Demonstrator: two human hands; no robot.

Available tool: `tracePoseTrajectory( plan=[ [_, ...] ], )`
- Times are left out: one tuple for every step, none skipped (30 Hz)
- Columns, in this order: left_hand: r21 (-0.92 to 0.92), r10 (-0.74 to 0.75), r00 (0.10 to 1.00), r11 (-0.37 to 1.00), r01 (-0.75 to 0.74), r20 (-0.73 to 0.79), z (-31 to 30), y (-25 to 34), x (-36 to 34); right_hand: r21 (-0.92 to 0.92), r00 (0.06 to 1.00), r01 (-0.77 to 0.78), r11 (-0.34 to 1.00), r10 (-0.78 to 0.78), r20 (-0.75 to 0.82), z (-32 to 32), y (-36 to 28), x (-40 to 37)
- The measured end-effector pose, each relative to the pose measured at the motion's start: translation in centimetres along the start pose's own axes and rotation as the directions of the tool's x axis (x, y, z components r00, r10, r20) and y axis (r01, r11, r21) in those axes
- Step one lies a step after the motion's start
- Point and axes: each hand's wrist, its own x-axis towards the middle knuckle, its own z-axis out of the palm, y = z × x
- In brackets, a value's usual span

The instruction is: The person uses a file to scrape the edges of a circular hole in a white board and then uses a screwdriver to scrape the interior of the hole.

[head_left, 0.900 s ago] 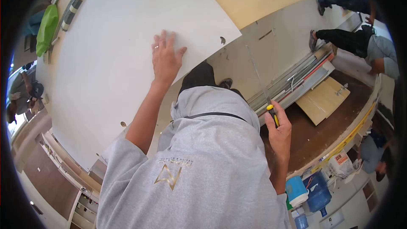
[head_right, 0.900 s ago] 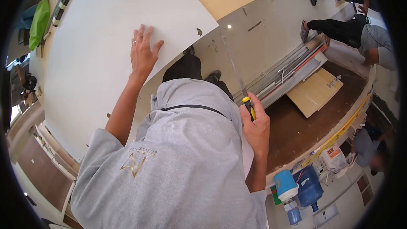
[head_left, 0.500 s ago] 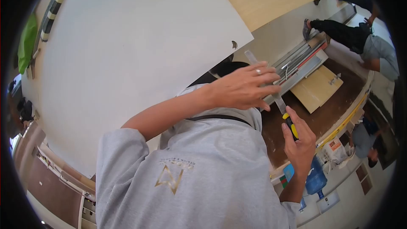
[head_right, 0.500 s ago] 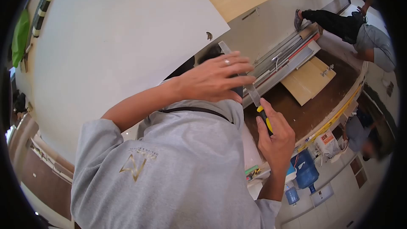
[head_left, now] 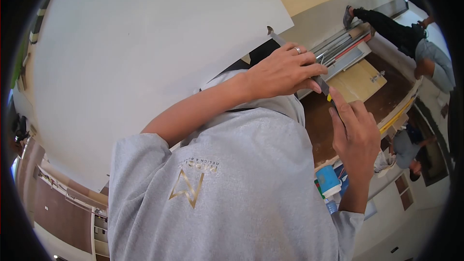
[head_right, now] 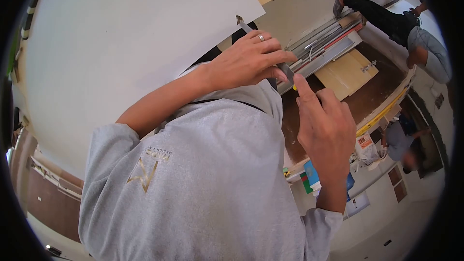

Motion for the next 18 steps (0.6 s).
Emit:
tracePoseTrajectory(
  plan=[
    [-0.006, -0.005, 1.000, 1.000, 0.005, -0.029, 0.0, -0.1, 0.0, -0.027, 1.000, 0.019, 0.999, -0.019, 0.004, -0.1, 0.0, 0.3],
    [-0.013, -0.010, 0.998, 1.000, 0.010, -0.057, 0.2, -0.2, 0.0, -0.051, 0.999, 0.042, 0.998, -0.042, -0.003, -0.2, -0.1, 0.7],
    [-0.024, -0.019, 0.996, 1.000, 0.017, -0.085, 0.3, -0.3, -0.1, -0.075, 0.998, 0.065, 0.995, -0.065, -0.006, -0.4, -0.1, 1.1],
    [-0.027, -0.017, 0.996, 1.000, 0.014, -0.092, 0.4, -0.3, -0.1, -0.099, 0.996, 0.088, 0.991, -0.089, -0.007, -0.6, -0.2, 1.3],
    [-0.028, -0.012, 0.995, 1.000, 0.010, -0.099, 0.3, -0.4, 0.0, -0.115, 0.996, 0.090, 0.989, -0.090, 0.007, -0.9, -0.3, 1.4],
    [-0.027, -0.006, 0.994, 1.000, 0.003, -0.108, 0.2, -0.5, 0.1, -0.132, 0.996, 0.093, 0.987, -0.091, 0.019, -1.1, -0.4, 1.6],
    [-0.030, -0.006, 0.994, 1.000, 0.003, -0.111, 0.2, -0.5, 0.1, -0.149, 0.995, 0.096, 0.984, -0.092, 0.033, -1.3, -0.6, 1.7],
    [-0.035, -0.009, 0.994, 0.999, 0.005, -0.113, 0.1, -0.4, -0.1, -0.142, 0.994, 0.105, 0.984, -0.101, 0.038, -1.5, -0.7, 1.9],
    [-0.040, -0.011, 0.993, 0.999, 0.006, -0.115, 0.1, -0.3, -0.2, -0.134, 0.993, 0.114, 0.984, -0.109, 0.042, -1.6, -0.9, 2.1],
    [-0.057, -0.005, 0.992, 0.998, -0.002, -0.127, 0.0, -0.2, -0.2, -0.125, 0.992, 0.123, 0.984, -0.118, 0.044, -1.7, -1.0, 2.4],
    [-0.072, 0.001, 0.991, 0.997, -0.011, -0.137, -0.1, 0.0, -0.1, -0.160, 0.989, 0.141, 0.977, -0.134, 0.054, -2.0, -1.4, 2.6],
    [-0.087, 0.007, 0.989, 0.996, -0.020, -0.146, -0.2, 0.1, -0.1, -0.192, 0.987, 0.158, 0.968, -0.148, 0.066, -2.3, -1.9, 2.9],
    [-0.103, 0.001, 0.988, 0.995, -0.017, -0.152, -0.3, 0.2, 0.0, -0.224, 0.984, 0.172, 0.959, -0.159, 0.076, -2.7, -2.3, 3.2],
    [-0.117, -0.004, 0.988, 0.993, -0.015, -0.157, -0.4, 0.2, 0.1, -0.235, 0.982, 0.184, 0.954, -0.169, 0.084, -2.9, -2.7, 3.4],
    [-0.132, -0.011, 0.987, 0.991, -0.011, -0.163, -0.4, 0.3, 0.2, -0.246, 0.979, 0.198, 0.949, -0.180, 0.093, -3.2, -2.9, 3.7],
    [-0.139, -0.018, 0.987, 0.990, -0.005, -0.162, -0.4, 0.3, 0.3, -0.257, 0.976, 0.211, 0.943, -0.191, 0.101, -3.4, -3.1, 3.9],
    [-0.145, -0.024, 0.987, 0.989, 0.000, -0.162, -0.4, 0.1, 0.4, -0.271, 0.973, 0.224, 0.936, -0.200, 0.113, -3.6, -3.3, 4.0],
    [-0.153, -0.032, 0.986, 0.988, 0.007, -0.162, -0.3, 0.1, 0.4, -0.285, 0.969, 0.239, 0.928, -0.210, 0.127, -3.8, -3.4, 4.1]
  ],
)
